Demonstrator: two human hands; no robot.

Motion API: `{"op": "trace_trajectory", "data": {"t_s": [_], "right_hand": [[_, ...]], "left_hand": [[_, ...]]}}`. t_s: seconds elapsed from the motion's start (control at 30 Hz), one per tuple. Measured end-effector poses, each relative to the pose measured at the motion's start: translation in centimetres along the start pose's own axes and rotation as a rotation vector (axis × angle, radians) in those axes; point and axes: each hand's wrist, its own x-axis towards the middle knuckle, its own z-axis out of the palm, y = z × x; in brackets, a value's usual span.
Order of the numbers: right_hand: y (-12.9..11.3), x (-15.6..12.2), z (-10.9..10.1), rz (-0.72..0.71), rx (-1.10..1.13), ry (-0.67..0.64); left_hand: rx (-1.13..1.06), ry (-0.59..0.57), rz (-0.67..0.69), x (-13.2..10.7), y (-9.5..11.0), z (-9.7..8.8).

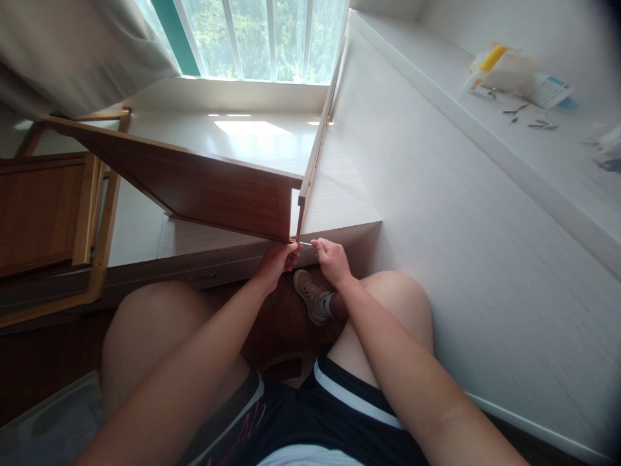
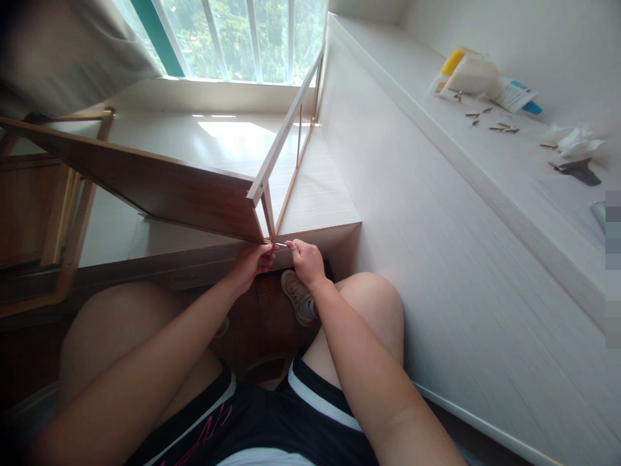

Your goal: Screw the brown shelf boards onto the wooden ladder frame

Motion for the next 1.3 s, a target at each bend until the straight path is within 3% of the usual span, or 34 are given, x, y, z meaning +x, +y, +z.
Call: {"op": "trace_trajectory", "data": {"t_s": [0.83, 1.17, 1.3], "right_hand": [[0.3, -0.6, 1.3, 0.045, 0.189, -0.029], [0.0, 0.3, 1.5, 0.188, 0.518, -0.089], [-0.5, 0.7, 1.1, 0.315, 0.684, -0.175]], "left_hand": [[0.003, -0.013, 0.004, -0.1, 0.1, -0.3], [-0.004, -0.016, -0.004, 0.0, 0.0, -0.3], [0.003, -0.009, -0.004, 0.1, -0.1, -0.3]]}}
